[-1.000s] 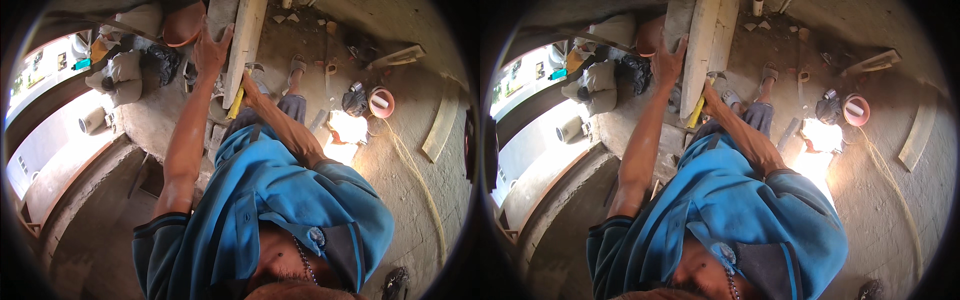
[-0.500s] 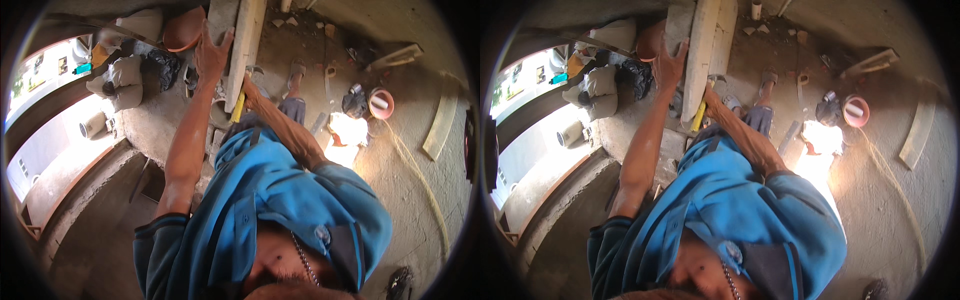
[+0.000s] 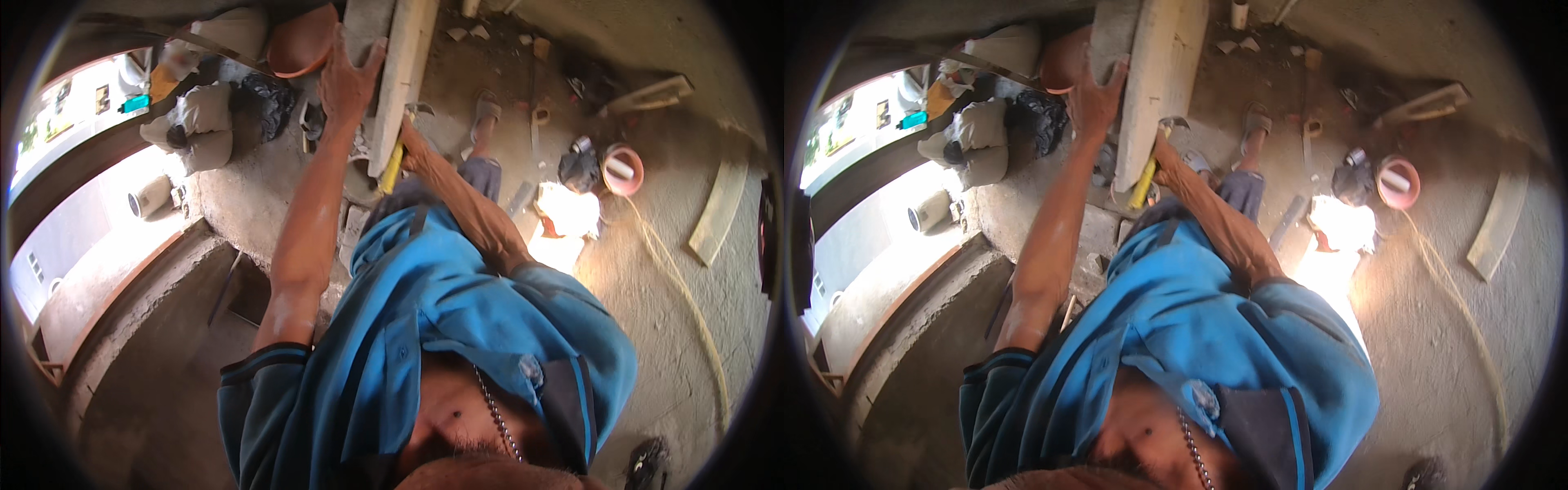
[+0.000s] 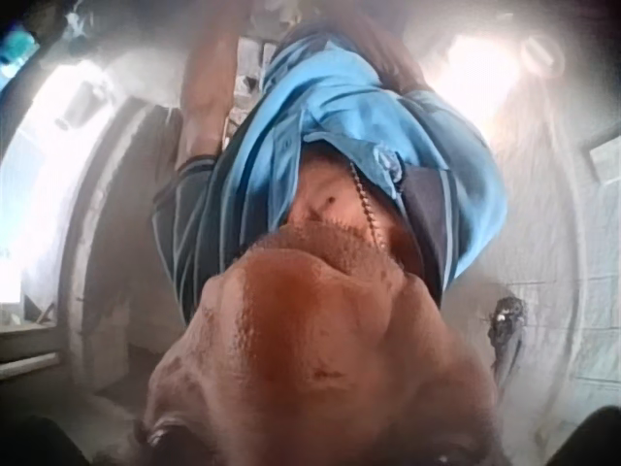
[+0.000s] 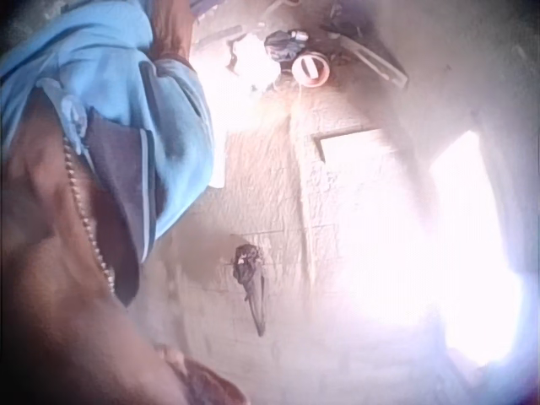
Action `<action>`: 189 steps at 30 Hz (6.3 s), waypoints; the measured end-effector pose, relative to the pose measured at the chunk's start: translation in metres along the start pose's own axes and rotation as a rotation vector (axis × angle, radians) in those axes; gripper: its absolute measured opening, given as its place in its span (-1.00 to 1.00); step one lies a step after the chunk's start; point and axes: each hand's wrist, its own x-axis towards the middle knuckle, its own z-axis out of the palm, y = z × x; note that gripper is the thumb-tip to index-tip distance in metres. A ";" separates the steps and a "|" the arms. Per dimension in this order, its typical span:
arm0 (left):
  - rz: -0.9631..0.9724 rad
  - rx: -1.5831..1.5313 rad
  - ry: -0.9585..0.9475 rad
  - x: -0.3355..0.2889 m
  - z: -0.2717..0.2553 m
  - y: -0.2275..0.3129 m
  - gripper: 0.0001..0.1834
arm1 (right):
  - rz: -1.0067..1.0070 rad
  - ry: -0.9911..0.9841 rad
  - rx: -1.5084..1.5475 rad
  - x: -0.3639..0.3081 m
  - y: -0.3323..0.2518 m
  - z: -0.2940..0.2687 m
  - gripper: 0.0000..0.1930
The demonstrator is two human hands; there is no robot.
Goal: The person measures a curved wall with a tape measure and marks it with a pen. They then pick up a curved wooden plank and a hammer, positioning the plank against the wall and hammering nails into it to secure it in place.
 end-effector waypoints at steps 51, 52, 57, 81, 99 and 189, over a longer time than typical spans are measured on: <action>-0.172 -0.037 -0.165 0.242 0.030 0.119 0.07 | -0.775 0.351 -1.387 -0.030 -0.344 0.076 -0.34; -0.187 -0.030 -0.155 0.238 0.029 0.121 0.08 | -0.735 0.334 -1.275 -0.037 -0.337 0.085 -0.43; -0.097 0.074 0.055 0.231 0.042 0.130 0.04 | -0.839 0.227 -1.147 -0.009 -0.318 0.096 -0.60; -0.054 0.096 0.007 0.233 0.030 0.138 -0.14 | -0.784 -0.225 -2.096 -0.008 -0.433 0.111 -0.52; 0.024 0.131 0.087 0.234 0.050 0.128 -0.11 | -0.324 0.101 -1.095 -0.047 -0.374 0.107 -0.53; -0.071 0.003 0.046 0.295 0.051 0.157 -0.05 | -0.595 0.120 -2.931 0.012 -0.622 0.193 -0.73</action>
